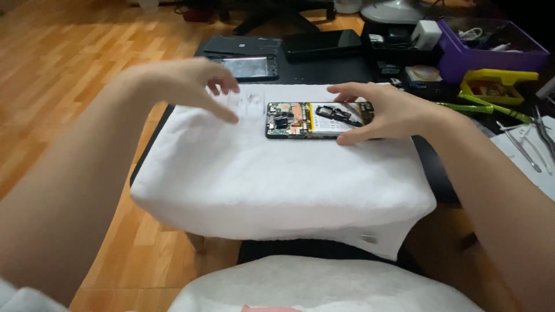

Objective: The person is disassembling a smartphone, removing the battery from its packaging, and manipulating internal components using tweezers.

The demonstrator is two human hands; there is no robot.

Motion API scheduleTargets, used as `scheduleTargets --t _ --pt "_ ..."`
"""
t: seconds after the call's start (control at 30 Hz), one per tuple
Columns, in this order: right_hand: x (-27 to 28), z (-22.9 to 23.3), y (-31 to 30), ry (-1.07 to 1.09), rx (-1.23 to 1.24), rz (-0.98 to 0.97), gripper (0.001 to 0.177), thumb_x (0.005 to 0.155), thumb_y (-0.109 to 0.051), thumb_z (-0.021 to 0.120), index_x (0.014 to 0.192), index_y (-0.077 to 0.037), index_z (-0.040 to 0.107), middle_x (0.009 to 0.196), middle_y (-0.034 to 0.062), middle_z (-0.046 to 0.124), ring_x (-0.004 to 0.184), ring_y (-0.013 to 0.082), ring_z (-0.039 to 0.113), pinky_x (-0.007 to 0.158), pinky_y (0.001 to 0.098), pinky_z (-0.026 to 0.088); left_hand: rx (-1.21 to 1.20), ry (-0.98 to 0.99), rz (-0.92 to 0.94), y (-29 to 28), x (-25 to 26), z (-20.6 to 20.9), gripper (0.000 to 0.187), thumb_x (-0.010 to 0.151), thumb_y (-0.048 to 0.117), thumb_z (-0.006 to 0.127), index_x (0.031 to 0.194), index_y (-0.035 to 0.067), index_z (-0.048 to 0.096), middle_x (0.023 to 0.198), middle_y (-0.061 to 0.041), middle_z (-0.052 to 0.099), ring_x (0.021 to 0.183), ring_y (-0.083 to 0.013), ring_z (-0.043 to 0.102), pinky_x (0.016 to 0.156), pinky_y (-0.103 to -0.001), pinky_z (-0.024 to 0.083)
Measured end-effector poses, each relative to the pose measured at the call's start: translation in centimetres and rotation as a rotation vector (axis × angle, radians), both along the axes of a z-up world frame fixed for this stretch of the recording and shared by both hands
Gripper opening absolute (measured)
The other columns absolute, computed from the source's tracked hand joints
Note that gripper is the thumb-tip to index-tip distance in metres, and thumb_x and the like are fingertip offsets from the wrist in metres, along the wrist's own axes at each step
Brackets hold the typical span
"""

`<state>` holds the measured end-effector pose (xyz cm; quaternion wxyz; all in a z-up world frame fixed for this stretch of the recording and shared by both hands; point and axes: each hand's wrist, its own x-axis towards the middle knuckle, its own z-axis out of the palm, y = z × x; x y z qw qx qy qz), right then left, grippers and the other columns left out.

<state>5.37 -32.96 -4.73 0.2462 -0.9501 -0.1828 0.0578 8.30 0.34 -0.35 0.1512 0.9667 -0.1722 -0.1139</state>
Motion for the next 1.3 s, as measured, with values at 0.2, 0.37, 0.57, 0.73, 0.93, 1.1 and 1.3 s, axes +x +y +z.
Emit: scheduleTargets --t 0.2,0.37,0.57,0.73,0.93,1.1,1.3 --pt "1.2 0.4 0.3 0.049 -0.181 0.046 0.098 0.069 -0.044 0.084 0.156 -0.030 0.041 0.143 0.0027 0.058 0.133 0.0219 0.053 0.104 0.0421 0.045 0.108 -0.094 -0.022 -6.3 5.5 1.1 0.070 0.081 0.053 0.076 0.142 0.024 0.059 0.137 -0.005 0.060 0.122 -0.0253 0.056 0.103 -0.042 0.044" --pt "1.9 -0.5 -0.4 -0.048 -0.149 0.171 0.095 0.069 -0.046 0.086 0.153 -0.025 0.046 0.140 0.0062 0.060 0.129 0.0240 0.055 0.100 0.0422 0.045 0.068 -0.204 -0.087 -11.6 10.8 -1.6 0.071 0.086 0.048 0.080 0.146 0.018 0.056 0.141 -0.008 0.059 0.126 -0.0296 0.056 0.102 -0.042 0.045" --pt "0.5 -0.7 -0.3 -0.057 -0.075 0.248 0.090 0.071 -0.046 0.085 0.151 -0.024 0.047 0.140 0.0060 0.060 0.130 0.0253 0.051 0.100 0.0420 0.043 -0.010 -0.177 -0.105 -14.9 14.4 -4.7 0.071 0.086 0.043 0.082 0.145 0.015 0.056 0.144 -0.008 0.058 0.130 -0.0309 0.055 0.110 -0.045 0.043" --pt "-0.4 -0.9 -0.2 -0.039 -0.047 0.268 0.088 0.073 -0.045 0.084 0.149 -0.022 0.047 0.135 0.0075 0.061 0.125 0.0258 0.049 0.099 0.0401 0.042 -0.057 -0.186 -0.178 -16.3 17.0 -6.8 0.071 0.086 0.037 0.083 0.146 0.010 0.055 0.140 -0.015 0.060 0.127 -0.0335 0.058 0.103 -0.043 0.049" --pt "-0.1 -1.6 -1.3 -0.096 -0.015 0.276 0.081 0.073 -0.045 0.084 0.142 -0.017 0.052 0.131 0.0075 0.062 0.118 0.0238 0.057 0.092 0.0379 0.047 -0.085 -0.206 -0.133 -16.7 17.0 -8.0 0.068 0.087 0.038 0.081 0.145 0.013 0.056 0.140 -0.014 0.059 0.127 -0.0341 0.057 0.101 -0.042 0.050" --pt "0.3 -1.1 -2.1 -0.088 0.007 0.270 0.082 0.072 -0.041 0.085 0.142 -0.014 0.052 0.135 0.0088 0.065 0.122 0.0207 0.063 0.092 0.0369 0.054 -0.116 -0.316 -0.232 -16.2 19.4 -9.7 0.073 0.084 0.041 0.080 0.145 0.009 0.056 0.143 -0.016 0.058 0.130 -0.0358 0.054 0.103 -0.048 0.045" --pt "0.2 -0.5 -1.4 -0.020 -0.105 0.202 0.089 0.072 -0.043 0.084 0.150 -0.023 0.045 0.141 0.0089 0.059 0.123 0.0258 0.058 0.093 0.0420 0.048 -0.116 -0.269 -0.151 -15.7 17.5 -9.3 0.070 0.087 0.043 0.079 0.145 0.011 0.056 0.137 -0.018 0.061 0.120 -0.0362 0.061 0.096 -0.044 0.052"
